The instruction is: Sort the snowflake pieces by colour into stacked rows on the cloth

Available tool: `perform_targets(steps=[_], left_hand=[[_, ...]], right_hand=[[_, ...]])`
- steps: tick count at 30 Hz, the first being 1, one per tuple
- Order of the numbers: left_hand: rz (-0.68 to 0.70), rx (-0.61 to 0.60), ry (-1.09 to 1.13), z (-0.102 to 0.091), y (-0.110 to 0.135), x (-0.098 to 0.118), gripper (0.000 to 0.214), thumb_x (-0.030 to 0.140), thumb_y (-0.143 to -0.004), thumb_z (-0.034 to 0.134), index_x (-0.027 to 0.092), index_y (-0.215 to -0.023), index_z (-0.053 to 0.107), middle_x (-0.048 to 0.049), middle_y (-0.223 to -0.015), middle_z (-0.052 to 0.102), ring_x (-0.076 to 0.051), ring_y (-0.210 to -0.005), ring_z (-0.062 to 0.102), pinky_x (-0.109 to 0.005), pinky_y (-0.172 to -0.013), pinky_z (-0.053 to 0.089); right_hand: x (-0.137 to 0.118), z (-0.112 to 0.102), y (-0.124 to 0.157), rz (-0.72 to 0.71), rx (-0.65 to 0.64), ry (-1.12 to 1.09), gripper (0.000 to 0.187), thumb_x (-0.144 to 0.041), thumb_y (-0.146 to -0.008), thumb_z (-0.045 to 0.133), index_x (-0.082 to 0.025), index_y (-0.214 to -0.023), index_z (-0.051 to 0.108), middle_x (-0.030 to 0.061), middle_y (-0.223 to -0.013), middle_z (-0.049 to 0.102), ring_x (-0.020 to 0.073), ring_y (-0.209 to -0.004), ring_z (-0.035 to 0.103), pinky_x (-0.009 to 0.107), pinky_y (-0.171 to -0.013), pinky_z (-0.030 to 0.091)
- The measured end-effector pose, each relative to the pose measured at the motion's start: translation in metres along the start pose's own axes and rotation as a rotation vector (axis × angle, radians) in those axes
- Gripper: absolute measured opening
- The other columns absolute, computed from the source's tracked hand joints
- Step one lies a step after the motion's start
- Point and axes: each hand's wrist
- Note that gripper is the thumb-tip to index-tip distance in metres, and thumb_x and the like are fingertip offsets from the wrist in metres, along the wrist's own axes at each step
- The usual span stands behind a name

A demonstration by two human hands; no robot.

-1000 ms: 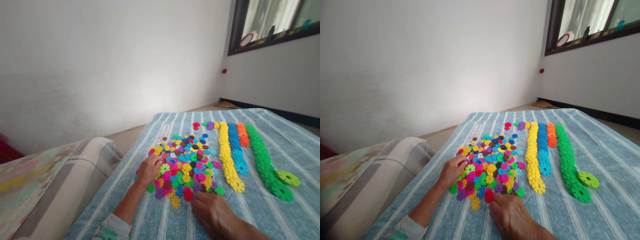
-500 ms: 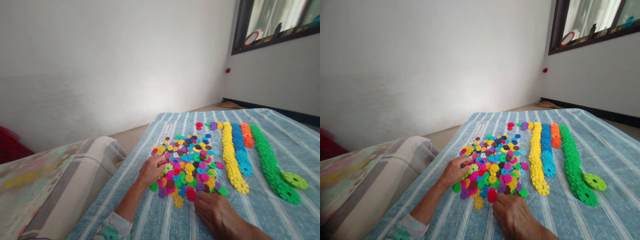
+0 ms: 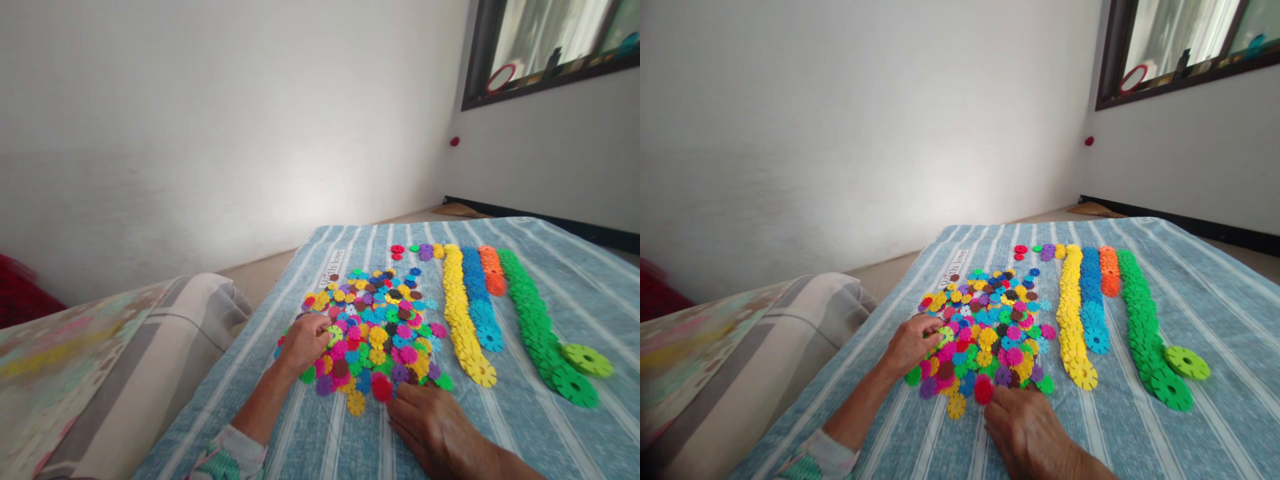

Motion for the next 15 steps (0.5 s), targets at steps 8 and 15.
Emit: perform_targets(steps=[8,15], left_hand=[[-0.056,-0.006,0.013,-0.0013,0.0012,-0.0025,0.011,0.017,-0.068,0.056,0.018,-0.071,0.067,0.0005,-0.069,0.063,-0.014,-0.066,0.057,-0.022,-0.063,0.043],[-0.099,-0.025,-0.006,-0.0043,0.0028,-0.0031,0.012,0.017,-0.069,0.055,0.018,-0.071,0.067,0.0003,-0.069,0.064,-0.013,-0.065,0.057,-0.021,-0.061,0.042]], right_hand=[[0.0003,0.0008,-0.0003,-0.011,0.024,-0.007,0.020,-0.014,-0.088,0.040,-0.019,-0.075,0.055,0.0024,-0.074,0.062,0.0140,-0.059,0.057,0.025,-0.053,0.039],[0.0005,0.0008,-0.0002,0.000,0.009,-0.007,0.019,-0.014,-0.088,0.041,-0.019,-0.076,0.055,0.0022,-0.075,0.062,0.0149,-0.061,0.058,0.026,-0.054,0.039]])
Point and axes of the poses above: each hand's wrist, its own y-axis away from the middle knuckle, its own z-axis out of the palm, x = y × z
